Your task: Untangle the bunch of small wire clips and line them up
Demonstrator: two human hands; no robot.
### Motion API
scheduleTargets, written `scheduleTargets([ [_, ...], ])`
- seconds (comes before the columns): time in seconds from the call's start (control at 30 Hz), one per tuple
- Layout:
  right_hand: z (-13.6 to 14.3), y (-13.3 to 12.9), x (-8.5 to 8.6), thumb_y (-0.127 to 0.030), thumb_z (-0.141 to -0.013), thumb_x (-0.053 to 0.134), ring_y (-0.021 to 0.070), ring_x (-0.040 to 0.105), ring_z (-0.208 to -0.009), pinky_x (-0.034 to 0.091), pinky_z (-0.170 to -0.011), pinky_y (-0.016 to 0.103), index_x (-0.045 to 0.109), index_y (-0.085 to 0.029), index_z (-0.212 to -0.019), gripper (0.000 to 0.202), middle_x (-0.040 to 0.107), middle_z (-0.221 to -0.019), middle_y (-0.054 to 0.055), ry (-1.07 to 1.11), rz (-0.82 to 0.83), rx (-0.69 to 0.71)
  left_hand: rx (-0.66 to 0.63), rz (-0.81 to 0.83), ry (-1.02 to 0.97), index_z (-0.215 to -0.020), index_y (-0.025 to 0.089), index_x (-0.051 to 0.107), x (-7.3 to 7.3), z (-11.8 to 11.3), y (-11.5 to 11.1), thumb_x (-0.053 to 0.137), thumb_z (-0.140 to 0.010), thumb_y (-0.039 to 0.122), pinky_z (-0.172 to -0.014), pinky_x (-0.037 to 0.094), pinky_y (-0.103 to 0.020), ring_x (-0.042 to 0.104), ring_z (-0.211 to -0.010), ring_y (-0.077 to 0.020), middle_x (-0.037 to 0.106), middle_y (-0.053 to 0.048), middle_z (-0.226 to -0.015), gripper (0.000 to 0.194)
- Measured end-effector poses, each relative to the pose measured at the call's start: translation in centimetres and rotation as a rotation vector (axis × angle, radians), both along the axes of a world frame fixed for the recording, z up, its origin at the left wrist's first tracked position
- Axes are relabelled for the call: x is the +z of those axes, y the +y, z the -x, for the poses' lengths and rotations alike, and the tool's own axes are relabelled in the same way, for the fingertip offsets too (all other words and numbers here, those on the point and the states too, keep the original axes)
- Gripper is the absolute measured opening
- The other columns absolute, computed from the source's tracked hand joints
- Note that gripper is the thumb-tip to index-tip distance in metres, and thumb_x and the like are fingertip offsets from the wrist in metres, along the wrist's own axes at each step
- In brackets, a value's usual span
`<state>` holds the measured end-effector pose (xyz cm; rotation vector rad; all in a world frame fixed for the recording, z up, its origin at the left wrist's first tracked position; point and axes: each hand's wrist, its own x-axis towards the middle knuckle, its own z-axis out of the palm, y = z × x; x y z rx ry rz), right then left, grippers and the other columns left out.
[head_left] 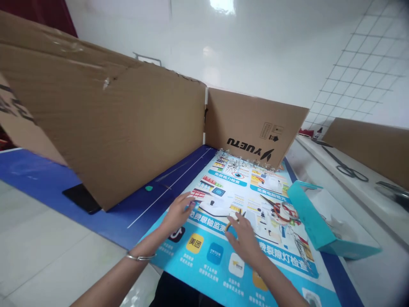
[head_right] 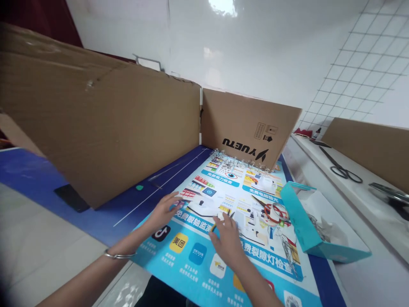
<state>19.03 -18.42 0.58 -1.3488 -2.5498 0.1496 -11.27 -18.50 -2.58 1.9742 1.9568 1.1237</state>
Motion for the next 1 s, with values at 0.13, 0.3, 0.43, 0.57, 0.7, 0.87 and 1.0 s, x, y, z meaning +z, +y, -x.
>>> scheduleTargets([
  [0.13, 4.3, 0.1, -0.3, -0.05, -0.086, 0.037, 0.0339, 0.025, -0.127, 0.021, -0.096, 0.054, 0.038, -0.03, -0.132, 0.05, 0.033, -0.141, 0.009, -0.086, -0.013, 0.062, 0.206, 0.026, 0.058, -0.112, 0.019, 0.056, 0.4, 8.3, -0.8, 0.045, -0.08, 0.03, -0.105, 0.023, -0.048, 0.033, -0.125, -0.0282, 0.042, -0.008, -0.134, 0.035],
  [0.3, 4.7, 2.2, -0.4, -0.047, -0.088, 0.034, 0.03, 0.03, -0.125, 0.021, -0.098, 0.05, 0.042, -0.027, -0.13, 0.047, 0.038, -0.137, 0.009, -0.084, -0.061, 0.102, 0.355, 0.092, 0.083, -0.117, 0.012, 0.052, 0.9, 14.6, -1.0, 0.044, -0.079, 0.024, -0.104, 0.02, -0.048, 0.028, -0.128, -0.0303, 0.036, -0.013, -0.138, 0.04],
  [0.43, 4.4, 2.8, -0.7, -0.047, -0.088, 0.032, 0.0298, 0.032, -0.124, 0.023, -0.097, 0.049, 0.043, -0.026, -0.13, 0.048, 0.04, -0.136, 0.008, -0.087, -0.078, 0.118, 0.354, 0.157, 0.034, -0.11, 0.016, 0.057, 0.3, 15.8, -0.1, 0.047, -0.076, 0.022, -0.102, 0.026, -0.041, 0.04, -0.12, -0.0261, 0.051, -0.011, -0.126, 0.036],
  [0.57, 4.5, 2.9, -1.1, -0.047, -0.088, 0.033, 0.0308, 0.033, -0.124, 0.024, -0.097, 0.05, 0.043, -0.028, -0.129, 0.047, 0.041, -0.136, 0.007, -0.081, -0.085, 0.116, 0.331, 0.183, -0.082, -0.093, 0.018, 0.064, 0.3, 16.1, 1.2, 0.051, -0.074, 0.024, -0.099, 0.028, -0.039, 0.047, -0.113, -0.0275, 0.061, -0.011, -0.111, 0.024],
  [0.7, 4.5, 3.2, -1.4, -0.047, -0.087, 0.034, 0.0315, 0.034, -0.123, 0.026, -0.097, 0.05, 0.043, -0.03, -0.129, 0.046, 0.042, -0.135, 0.006, -0.066, -0.08, 0.118, 0.289, 0.179, -0.262, -0.09, 0.018, 0.063, 1.3, 15.6, 3.0, 0.051, -0.076, 0.033, -0.092, 0.036, -0.038, 0.052, -0.106, -0.0275, 0.064, -0.01, -0.104, 0.024],
  [0.87, 4.3, 3.7, -1.8, -0.049, -0.087, 0.034, 0.0328, 0.035, -0.123, 0.028, -0.095, 0.052, 0.044, -0.032, -0.128, 0.046, 0.042, -0.136, 0.006, -0.044, -0.061, 0.126, 0.119, 0.192, -0.54, -0.107, 0.014, 0.055, 1.9, 11.7, 5.7, 0.041, -0.082, 0.048, -0.071, 0.047, -0.031, 0.062, -0.09, -0.0213, 0.066, -0.011, -0.101, 0.044],
  [1.0, 4.2, 4.0, -2.0, -0.05, -0.087, 0.033, 0.0328, 0.034, -0.123, 0.028, -0.095, 0.053, 0.044, -0.032, -0.128, 0.046, 0.04, -0.137, 0.006, -0.043, -0.035, 0.133, -0.012, 0.214, -0.673, -0.101, 0.013, 0.056, 1.5, 8.0, 7.4, 0.048, -0.078, 0.051, -0.067, 0.048, -0.028, 0.063, -0.086, -0.0196, 0.067, -0.012, -0.097, 0.045],
])
